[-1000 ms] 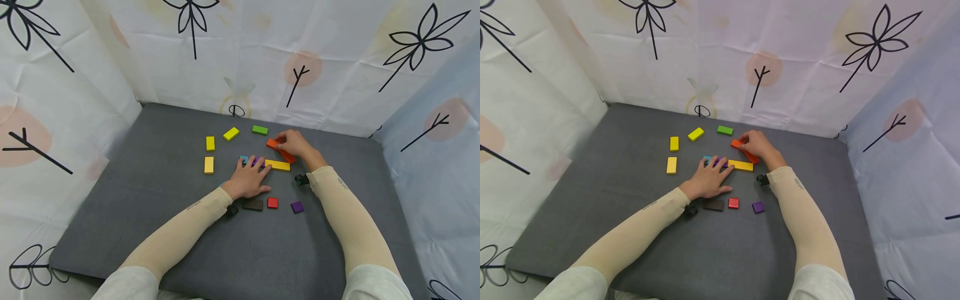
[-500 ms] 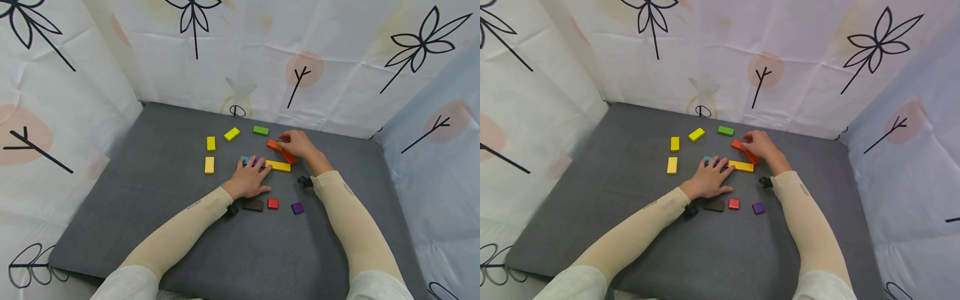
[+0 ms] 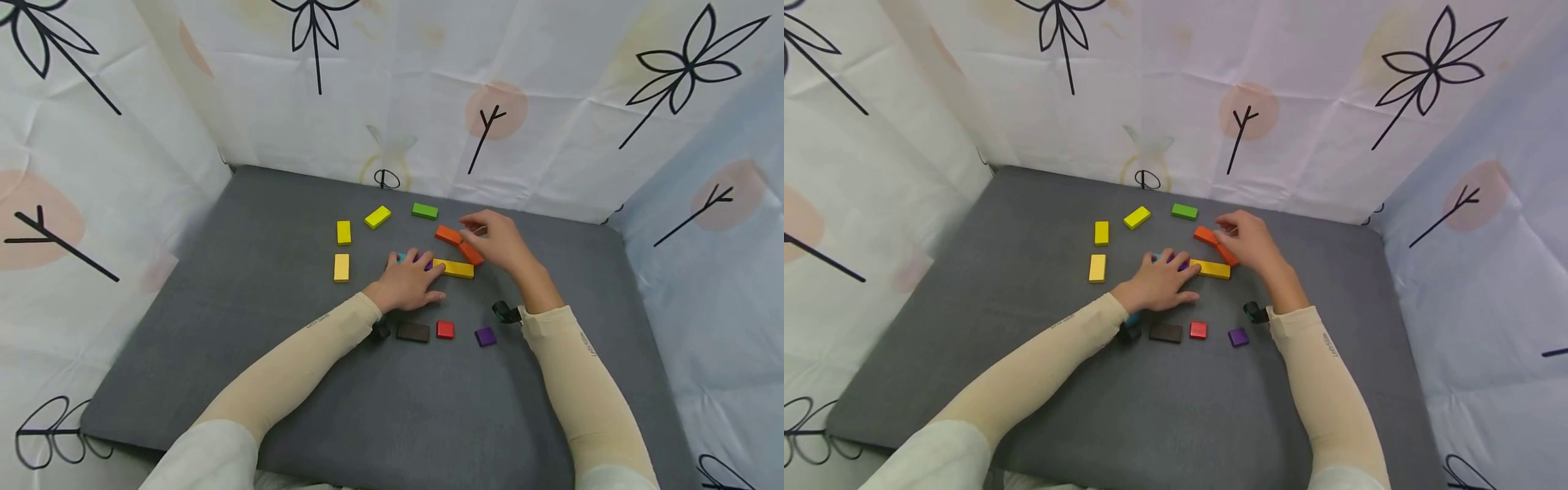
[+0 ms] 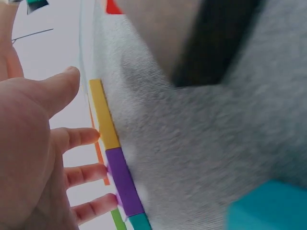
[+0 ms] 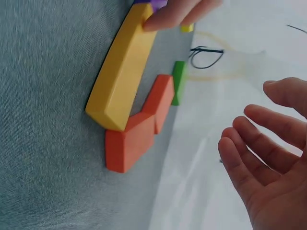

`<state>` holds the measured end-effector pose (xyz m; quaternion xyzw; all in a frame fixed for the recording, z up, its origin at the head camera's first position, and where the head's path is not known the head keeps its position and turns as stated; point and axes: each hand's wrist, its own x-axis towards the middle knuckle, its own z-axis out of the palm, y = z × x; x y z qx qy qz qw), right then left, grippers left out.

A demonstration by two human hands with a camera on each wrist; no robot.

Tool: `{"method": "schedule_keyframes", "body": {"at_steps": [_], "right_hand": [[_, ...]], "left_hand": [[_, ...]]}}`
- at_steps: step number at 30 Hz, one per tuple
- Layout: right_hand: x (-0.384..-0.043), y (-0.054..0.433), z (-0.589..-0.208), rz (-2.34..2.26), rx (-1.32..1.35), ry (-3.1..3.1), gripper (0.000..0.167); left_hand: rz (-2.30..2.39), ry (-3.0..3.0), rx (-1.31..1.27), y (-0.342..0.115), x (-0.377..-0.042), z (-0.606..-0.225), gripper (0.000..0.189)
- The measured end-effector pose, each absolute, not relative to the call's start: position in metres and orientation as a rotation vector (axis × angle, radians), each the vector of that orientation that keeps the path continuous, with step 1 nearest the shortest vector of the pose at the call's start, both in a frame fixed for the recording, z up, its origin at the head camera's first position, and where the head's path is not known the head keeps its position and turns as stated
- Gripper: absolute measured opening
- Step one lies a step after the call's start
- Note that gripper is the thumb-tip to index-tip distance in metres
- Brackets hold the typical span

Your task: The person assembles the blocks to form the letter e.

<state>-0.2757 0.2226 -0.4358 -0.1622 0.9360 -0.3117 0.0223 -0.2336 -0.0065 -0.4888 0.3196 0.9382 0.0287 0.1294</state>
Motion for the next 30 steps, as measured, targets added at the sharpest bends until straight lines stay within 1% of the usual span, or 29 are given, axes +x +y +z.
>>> {"method": "schedule_keyframes", "body": {"at_steps": [5,10,13,17,22,30], "right_hand": [[-0.261,0.226,-0.435,-1.012,-0.516,2.941,0.036],[-0.254,0.230,-0.445,-1.026,-0.444,2.958,0.034],[-0.249,0.230,-0.451,-1.003,-0.410,2.972,0.032],[-0.242,0.223,-0.454,-0.963,-0.450,2.973,0.033],[-0.233,0.212,-0.458,-0.844,-0.548,2.970,0.039],[-0.224,0.197,-0.468,-0.661,-0.674,2.920,0.045]], "left_hand": [[0.149,2.708,0.926,-0.001,-0.248,-0.484,0.064],[0.367,2.696,0.974,-0.001,-0.266,-0.485,0.048],[0.549,2.707,0.991,-0.008,-0.277,-0.485,0.040],[0.783,2.742,0.960,-0.023,-0.293,-0.484,0.034],[0.969,2.754,0.916,-0.039,-0.315,-0.476,0.037],[0.940,2.853,0.844,-0.044,-0.347,-0.467,0.041]]}}
